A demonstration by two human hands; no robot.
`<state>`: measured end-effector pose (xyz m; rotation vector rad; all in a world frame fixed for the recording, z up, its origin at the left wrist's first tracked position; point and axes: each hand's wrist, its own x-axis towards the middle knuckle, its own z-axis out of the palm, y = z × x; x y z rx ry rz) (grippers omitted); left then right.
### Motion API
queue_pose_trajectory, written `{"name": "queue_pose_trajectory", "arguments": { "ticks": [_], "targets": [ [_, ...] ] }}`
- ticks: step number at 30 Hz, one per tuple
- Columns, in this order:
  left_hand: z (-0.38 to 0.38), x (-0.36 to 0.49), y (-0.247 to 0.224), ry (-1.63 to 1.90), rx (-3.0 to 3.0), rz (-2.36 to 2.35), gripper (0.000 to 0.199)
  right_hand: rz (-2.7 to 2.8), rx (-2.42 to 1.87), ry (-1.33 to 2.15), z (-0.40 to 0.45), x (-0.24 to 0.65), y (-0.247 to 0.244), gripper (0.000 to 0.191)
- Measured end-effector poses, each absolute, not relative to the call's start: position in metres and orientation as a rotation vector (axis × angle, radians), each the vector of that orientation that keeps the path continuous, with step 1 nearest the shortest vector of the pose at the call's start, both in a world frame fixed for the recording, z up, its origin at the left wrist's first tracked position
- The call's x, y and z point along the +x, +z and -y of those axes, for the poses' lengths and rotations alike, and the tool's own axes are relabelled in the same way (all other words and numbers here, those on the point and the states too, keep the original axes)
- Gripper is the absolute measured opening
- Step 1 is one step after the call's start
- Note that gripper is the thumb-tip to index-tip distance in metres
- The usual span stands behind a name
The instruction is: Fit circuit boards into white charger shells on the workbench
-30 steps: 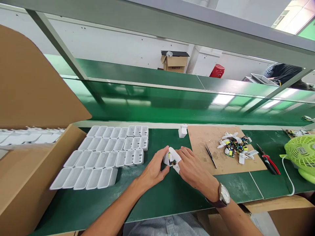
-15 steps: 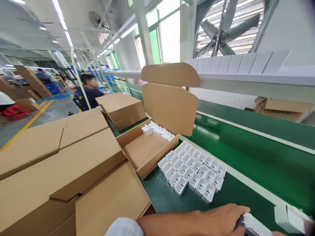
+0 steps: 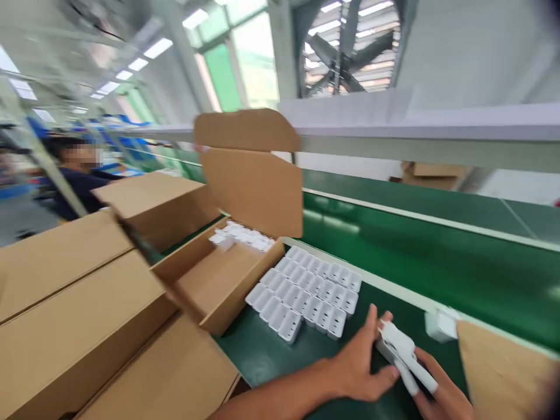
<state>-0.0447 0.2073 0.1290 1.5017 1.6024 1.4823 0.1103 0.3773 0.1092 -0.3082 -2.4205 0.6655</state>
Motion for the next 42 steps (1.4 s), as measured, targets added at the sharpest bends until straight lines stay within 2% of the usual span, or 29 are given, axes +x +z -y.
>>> {"name": "queue_pose_trajectory", "arguments": {
  "ticks": [2, 6, 16, 23, 29, 32, 36, 39, 42],
  "targets": [
    [-0.208, -0.038, 0.126, 1.563, 1.477, -1.591, 0.118, 2.427, -0.243, 0.634, -0.368, 0.115, 0.119, 0.045],
    [-0.212, -0.038, 0.125, 1.518, 1.396, -1.619, 0.106, 2.471, -0.12, 0.615, -0.356, 0.107, 0.131, 0.053],
    [-0.214, -0.039, 0.121, 1.617, 1.535, -1.764, 0.105, 2.54, -0.171, 0.617, -0.35, 0.112, 0.13, 0.036],
    [-0.216, -0.046, 0.116, 1.635, 1.442, -2.098, 0.037, 2.498, -0.285, 0.766, -0.345, 0.109, 0.135, 0.031],
    [-0.216, -0.045, 0.123, 1.613, 1.453, -2.11, 0.022, 2.51, -0.303, 0.763, -0.342, 0.109, 0.134, 0.029],
    [-0.217, -0.045, 0.122, 1.626, 1.466, -2.116, 0.021, 2.545, -0.298, 0.709, -0.342, 0.109, 0.134, 0.028],
    [-0.217, -0.044, 0.118, 1.65, 1.365, -2.078, 0.029, 2.408, -0.348, 0.913, -0.344, 0.109, 0.132, 0.026],
    [-0.217, -0.04, 0.117, 1.707, 1.23, -1.983, 0.056, 2.188, -0.392, 1.178, -0.347, 0.107, 0.132, 0.026],
    [-0.216, -0.036, 0.115, 1.698, 1.352, -1.952, 0.088, 1.826, -0.568, 1.702, -0.348, 0.103, 0.133, 0.03]
  ]
}}
